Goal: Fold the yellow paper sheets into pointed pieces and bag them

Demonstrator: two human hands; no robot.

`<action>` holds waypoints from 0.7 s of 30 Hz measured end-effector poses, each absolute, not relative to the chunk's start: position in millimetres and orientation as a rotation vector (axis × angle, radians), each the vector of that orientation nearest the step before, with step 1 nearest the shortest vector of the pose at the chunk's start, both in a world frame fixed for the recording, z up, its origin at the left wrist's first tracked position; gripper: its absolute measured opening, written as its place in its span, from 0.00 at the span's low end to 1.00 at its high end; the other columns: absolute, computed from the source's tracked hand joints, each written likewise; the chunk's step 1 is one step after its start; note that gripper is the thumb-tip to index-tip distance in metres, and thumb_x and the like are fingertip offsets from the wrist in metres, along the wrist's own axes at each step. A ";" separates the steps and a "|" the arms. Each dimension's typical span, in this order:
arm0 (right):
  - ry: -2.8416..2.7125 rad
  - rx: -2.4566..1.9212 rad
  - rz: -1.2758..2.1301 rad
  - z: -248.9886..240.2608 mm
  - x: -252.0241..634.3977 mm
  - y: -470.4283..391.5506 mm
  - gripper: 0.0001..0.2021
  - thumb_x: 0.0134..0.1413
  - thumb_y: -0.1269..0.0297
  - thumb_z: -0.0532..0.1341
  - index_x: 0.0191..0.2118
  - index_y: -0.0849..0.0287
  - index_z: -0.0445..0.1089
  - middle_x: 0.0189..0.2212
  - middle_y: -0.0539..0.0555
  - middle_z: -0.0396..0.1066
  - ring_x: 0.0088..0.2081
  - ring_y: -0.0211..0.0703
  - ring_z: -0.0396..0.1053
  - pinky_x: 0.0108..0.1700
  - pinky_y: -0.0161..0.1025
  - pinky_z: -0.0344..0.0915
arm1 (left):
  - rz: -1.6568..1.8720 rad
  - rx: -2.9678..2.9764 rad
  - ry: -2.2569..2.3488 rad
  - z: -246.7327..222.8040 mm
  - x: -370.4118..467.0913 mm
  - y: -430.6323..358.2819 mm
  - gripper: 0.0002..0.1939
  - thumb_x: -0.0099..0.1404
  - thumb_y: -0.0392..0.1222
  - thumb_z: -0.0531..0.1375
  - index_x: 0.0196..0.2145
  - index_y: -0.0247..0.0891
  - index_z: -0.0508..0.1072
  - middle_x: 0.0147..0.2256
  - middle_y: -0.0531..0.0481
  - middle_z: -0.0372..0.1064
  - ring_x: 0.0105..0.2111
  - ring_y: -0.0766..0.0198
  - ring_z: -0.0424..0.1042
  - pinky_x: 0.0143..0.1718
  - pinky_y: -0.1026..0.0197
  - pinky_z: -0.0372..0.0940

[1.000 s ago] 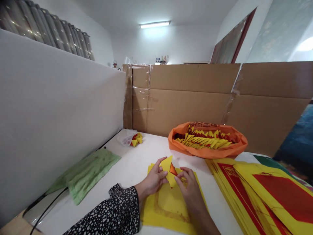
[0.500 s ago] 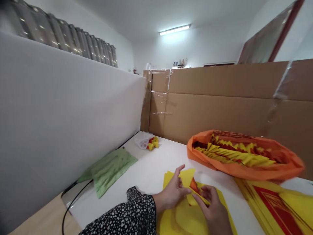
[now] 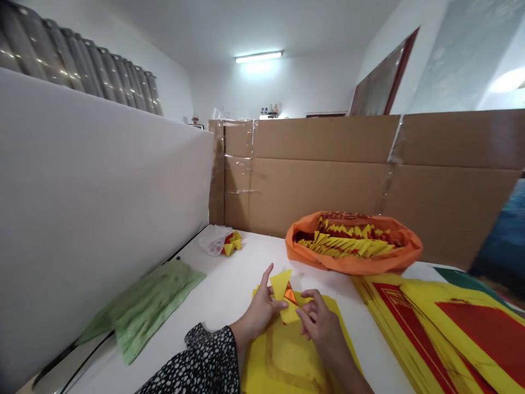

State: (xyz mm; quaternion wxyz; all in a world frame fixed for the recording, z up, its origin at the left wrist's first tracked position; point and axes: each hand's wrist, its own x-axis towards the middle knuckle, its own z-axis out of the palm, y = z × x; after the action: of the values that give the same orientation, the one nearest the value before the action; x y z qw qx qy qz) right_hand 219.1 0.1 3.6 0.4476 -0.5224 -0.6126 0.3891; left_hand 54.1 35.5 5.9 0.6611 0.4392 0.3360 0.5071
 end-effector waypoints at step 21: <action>-1.709 -2.165 -0.227 91.8 263.4 201.2 0.14 0.53 0.76 0.52 0.32 0.69 0.76 0.31 0.70 0.75 0.39 0.60 0.72 0.44 0.53 0.57 | 0.688 2.312 1.265 -14.4 27.7 45.2 0.25 0.63 0.42 0.61 0.57 0.42 0.63 0.56 0.41 0.59 0.59 0.47 0.56 0.64 0.43 0.44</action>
State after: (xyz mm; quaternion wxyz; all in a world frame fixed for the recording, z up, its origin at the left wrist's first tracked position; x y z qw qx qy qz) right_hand 263.4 201.2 91.8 0.1860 -0.7687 -0.6067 -0.0806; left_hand 27.7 45.2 -14.4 0.2074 0.8303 0.4544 0.2472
